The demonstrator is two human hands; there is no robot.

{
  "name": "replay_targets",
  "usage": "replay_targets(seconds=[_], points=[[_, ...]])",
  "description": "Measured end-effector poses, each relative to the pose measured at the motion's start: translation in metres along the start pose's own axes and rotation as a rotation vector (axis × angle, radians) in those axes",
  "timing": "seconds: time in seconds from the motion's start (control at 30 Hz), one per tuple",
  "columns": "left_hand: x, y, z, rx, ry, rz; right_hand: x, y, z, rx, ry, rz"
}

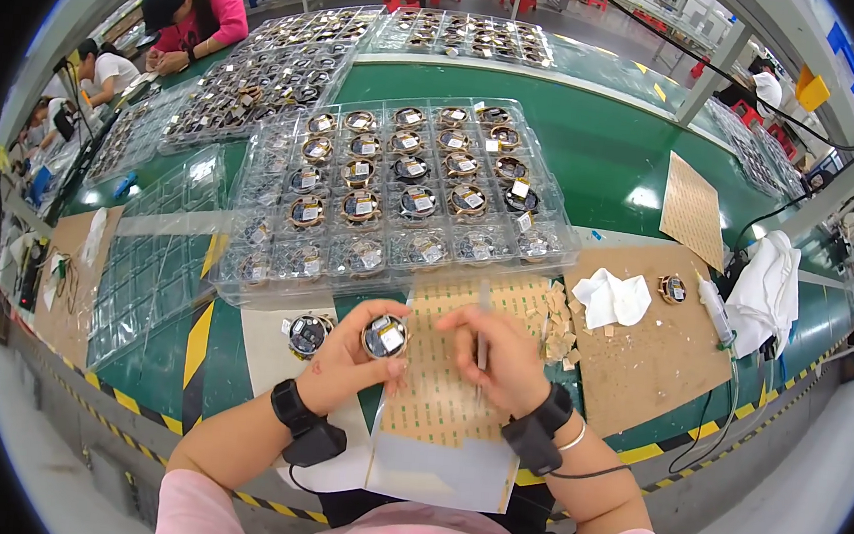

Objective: Assembling and inspecting internal components of smartwatches using tweezers on a production line.

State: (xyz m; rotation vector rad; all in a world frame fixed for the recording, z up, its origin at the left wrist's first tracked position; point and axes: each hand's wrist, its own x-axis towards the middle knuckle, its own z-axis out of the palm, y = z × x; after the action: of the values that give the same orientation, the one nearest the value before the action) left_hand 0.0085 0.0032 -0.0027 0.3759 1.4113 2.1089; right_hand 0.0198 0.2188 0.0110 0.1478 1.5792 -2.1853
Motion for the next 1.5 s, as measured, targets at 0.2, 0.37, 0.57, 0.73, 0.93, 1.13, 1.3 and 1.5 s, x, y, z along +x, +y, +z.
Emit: replay_targets(seconds=[0.2, 0.37, 0.57, 0.73, 0.93, 1.13, 1.3, 1.5], points=[[0.009, 0.002, -0.019, -0.304, 0.036, -0.107, 0.009, 0.004, -0.009, 0.058, -0.079, -0.207], [0.013, 0.005, -0.024, -0.305, -0.009, -0.093, -0.004, -0.001, 0.013, 0.032, -0.242, -0.013], [0.016, 0.003, -0.024, -0.298, -0.051, -0.074, -0.010, 0.017, 0.033, -0.160, -0.530, -0.136], [0.015, 0.002, -0.029, -0.292, -0.015, -0.024, -0.020, 0.016, 0.049, -0.200, -0.558, 0.048], [0.018, 0.001, -0.031, -0.281, -0.006, 0.025, -0.031, 0.024, 0.076, -0.480, -0.521, 0.041], [0.020, 0.000, -0.031, -0.298, 0.018, 0.031, -0.034, 0.045, 0.103, -0.574, -0.428, -0.002], [0.020, 0.002, -0.030, -0.266, 0.003, 0.015, -0.037, 0.051, 0.110, -0.663, -0.355, -0.044], [0.020, 0.000, -0.029, -0.252, -0.004, 0.015, -0.036, 0.056, 0.111, -0.678, -0.306, -0.039]])
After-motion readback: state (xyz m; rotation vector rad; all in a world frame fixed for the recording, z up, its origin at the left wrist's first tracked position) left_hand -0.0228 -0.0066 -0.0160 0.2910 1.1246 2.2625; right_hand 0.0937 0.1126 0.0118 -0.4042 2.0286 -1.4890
